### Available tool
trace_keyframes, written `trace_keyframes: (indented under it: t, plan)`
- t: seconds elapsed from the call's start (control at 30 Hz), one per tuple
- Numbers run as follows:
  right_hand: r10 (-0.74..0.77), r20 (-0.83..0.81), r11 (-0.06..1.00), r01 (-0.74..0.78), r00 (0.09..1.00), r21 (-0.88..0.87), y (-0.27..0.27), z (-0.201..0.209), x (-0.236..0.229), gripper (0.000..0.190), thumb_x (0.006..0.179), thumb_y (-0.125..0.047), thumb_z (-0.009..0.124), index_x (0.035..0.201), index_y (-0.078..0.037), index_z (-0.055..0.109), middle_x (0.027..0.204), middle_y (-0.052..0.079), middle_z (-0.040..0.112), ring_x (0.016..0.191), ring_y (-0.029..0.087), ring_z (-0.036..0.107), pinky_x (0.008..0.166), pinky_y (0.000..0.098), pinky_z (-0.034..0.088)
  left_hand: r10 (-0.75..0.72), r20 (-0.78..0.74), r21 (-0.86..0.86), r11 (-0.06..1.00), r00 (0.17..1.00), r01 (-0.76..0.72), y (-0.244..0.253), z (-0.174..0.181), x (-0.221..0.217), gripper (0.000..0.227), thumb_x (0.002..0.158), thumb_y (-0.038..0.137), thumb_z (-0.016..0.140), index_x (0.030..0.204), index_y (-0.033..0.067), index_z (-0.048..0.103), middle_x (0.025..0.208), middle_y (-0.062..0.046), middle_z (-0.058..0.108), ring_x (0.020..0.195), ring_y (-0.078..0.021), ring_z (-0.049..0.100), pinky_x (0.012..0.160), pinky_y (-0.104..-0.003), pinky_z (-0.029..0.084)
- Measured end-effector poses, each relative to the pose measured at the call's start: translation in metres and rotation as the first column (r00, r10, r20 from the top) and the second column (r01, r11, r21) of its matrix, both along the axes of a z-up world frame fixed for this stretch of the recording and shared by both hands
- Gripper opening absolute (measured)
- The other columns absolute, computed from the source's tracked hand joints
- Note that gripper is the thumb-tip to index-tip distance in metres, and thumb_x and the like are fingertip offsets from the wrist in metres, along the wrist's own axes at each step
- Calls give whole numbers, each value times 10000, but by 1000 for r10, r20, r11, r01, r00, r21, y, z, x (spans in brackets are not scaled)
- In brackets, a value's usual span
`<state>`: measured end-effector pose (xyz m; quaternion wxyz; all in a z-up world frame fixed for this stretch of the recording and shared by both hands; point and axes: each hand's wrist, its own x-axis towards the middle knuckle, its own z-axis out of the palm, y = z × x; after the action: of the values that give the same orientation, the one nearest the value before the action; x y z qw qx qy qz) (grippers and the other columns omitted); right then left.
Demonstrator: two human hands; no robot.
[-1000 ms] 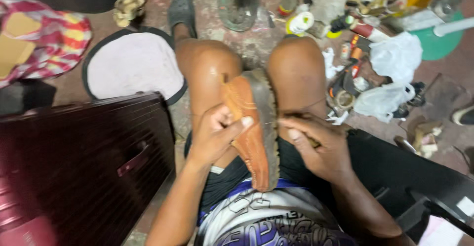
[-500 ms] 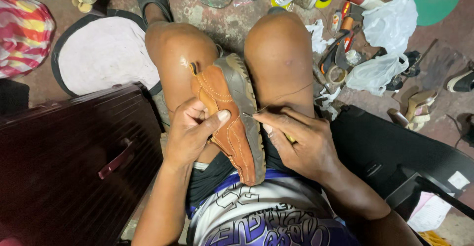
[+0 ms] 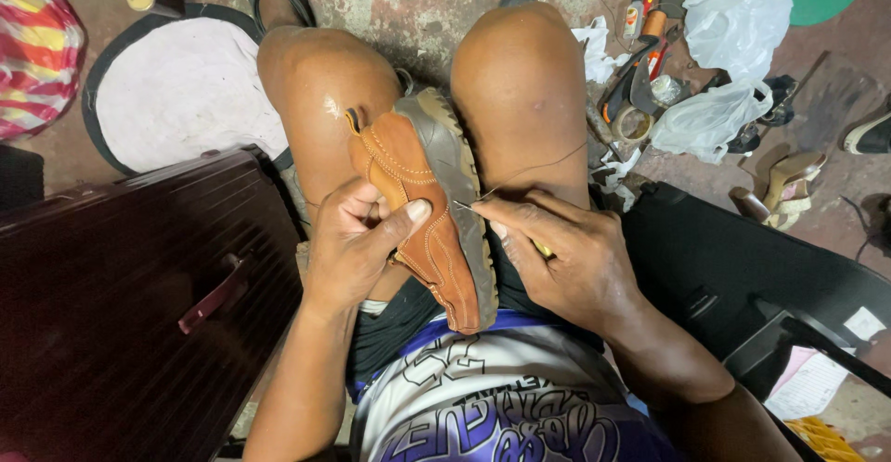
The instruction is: The person sits on the floor and sews a brown leather shoe using a needle and thread. They repeatedly push the needle through the shoe's upper and pull the thread tight to secure stitches along the side.
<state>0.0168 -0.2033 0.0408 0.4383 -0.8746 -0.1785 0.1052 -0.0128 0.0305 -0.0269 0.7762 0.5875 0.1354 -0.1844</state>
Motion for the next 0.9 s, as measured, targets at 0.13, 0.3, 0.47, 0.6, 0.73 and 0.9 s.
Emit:
trace_keyframes:
  t: [0.13,0.3,0.47,0.6,0.73,0.9]
  plan:
    - [19,38,1000,-18,999,-23,0,2,2,290,899,10,686,1175,-68,729,1075,135,752,931,281,760,792,349,608,2,7,20,1000,1000,-2,-1,2,2,86,956,46,728,1036,23,707,776,88,563,690,-4,454,630,-203,379]
    - [39,32,993,-35,999,-113,2,8,9,274,905,-24,681,1168,-74,735,1044,109,756,877,261,757,744,347,602,-60,71,257,966,996,40,-5,10,5,126,960,68,781,920,11,675,748,71,480,690,-17,404,608,-216,351]
    - [86,63,968,-68,994,-240,2,18,17,218,922,-87,696,1133,-93,748,981,72,756,782,262,739,646,359,578,-21,38,263,965,999,11,-14,20,8,76,925,85,756,914,25,711,708,54,637,640,-4,506,588,-211,412]
    - [170,70,939,-140,983,-315,8,21,28,198,911,-118,700,1102,-96,750,939,67,752,706,266,726,596,375,568,-10,52,284,959,999,-5,-14,23,11,71,919,88,753,898,28,721,671,54,640,608,-3,513,570,-215,422]
    - [229,42,911,-198,973,-363,19,23,40,166,904,-120,687,1062,-92,728,921,79,753,660,280,713,555,388,557,-15,63,367,930,998,-9,-12,21,12,137,912,100,775,823,40,691,633,46,592,588,-12,465,539,-228,385]
    - [309,46,831,-246,950,-498,36,16,48,68,918,-146,665,934,-83,645,782,87,703,572,296,677,480,427,522,-37,126,478,878,991,-28,-11,16,13,316,895,136,816,701,47,583,603,39,562,573,-26,456,518,-233,382]
